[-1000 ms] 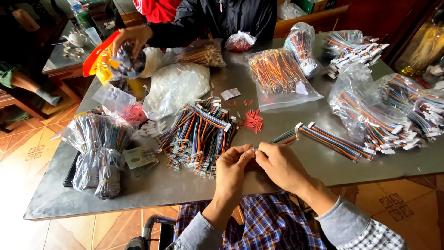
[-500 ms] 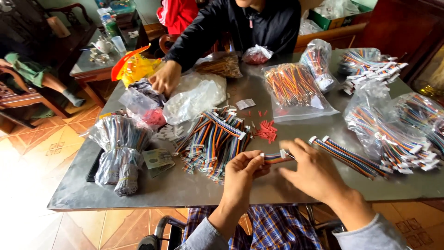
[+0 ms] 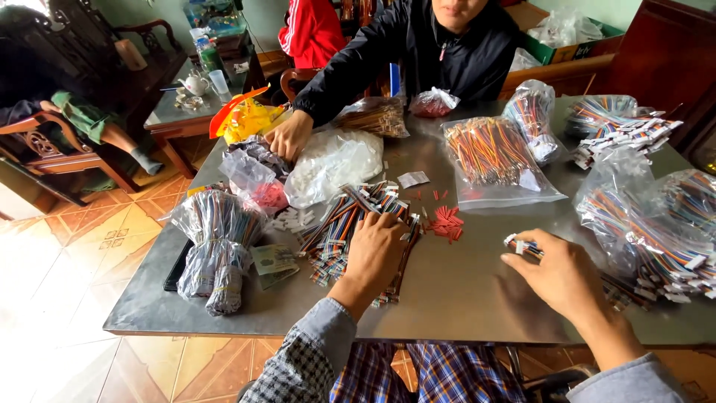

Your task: Sorting and bundling electrical wire harnesses using rubber bands

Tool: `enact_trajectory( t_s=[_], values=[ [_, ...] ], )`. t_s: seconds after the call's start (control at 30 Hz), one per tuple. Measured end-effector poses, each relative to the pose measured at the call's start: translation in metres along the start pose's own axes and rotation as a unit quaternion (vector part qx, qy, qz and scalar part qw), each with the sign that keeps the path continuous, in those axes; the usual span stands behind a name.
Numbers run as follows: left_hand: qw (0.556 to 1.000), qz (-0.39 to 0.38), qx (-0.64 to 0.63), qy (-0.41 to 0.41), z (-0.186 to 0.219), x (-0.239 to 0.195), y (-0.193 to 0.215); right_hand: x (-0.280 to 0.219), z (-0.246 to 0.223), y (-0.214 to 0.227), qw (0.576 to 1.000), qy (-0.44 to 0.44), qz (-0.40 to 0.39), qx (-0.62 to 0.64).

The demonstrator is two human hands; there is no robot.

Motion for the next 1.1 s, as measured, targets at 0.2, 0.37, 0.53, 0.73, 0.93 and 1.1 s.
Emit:
enact_trajectory(
  t_s=[0.2,0.37,0.53,0.73,0.93,1.1],
  values=[
    [0.999,-0.002,0.027,-0.04,-0.003,0.015,0.009,-0.007,-0.025,-0.019,0.998,0.026,-0.033,0.038],
    [0.987,0.093,0.051,-0.124,-0.013,0.028,0.05,0.002,-0.036,-0.047,0.991,0.026,-0.046,0.119],
    [0.973,0.156,-0.031,-0.169,0.004,0.039,0.116,0.017,-0.031,-0.06,0.985,0.026,-0.027,0.167],
    [0.902,0.34,-0.266,0.028,0.022,0.054,0.163,0.036,-0.035,-0.078,0.939,-0.048,0.031,0.339],
    [0.842,0.321,-0.398,0.172,-0.002,0.058,0.144,0.027,-0.035,-0.076,0.921,-0.065,0.023,0.382],
    [0.886,0.119,-0.354,0.276,-0.059,0.057,0.063,0.046,-0.012,-0.1,0.929,-0.062,0.029,0.365]
  ],
)
Point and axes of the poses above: each hand's wrist, its own x-axis towards the middle knuckle, its own y-axis out of the back of the hand, z = x × y, the point moved 1 cm from there along x, towards the middle knuckle, and after that the axes turned 4 degrees about z, right-handed, at the moved point
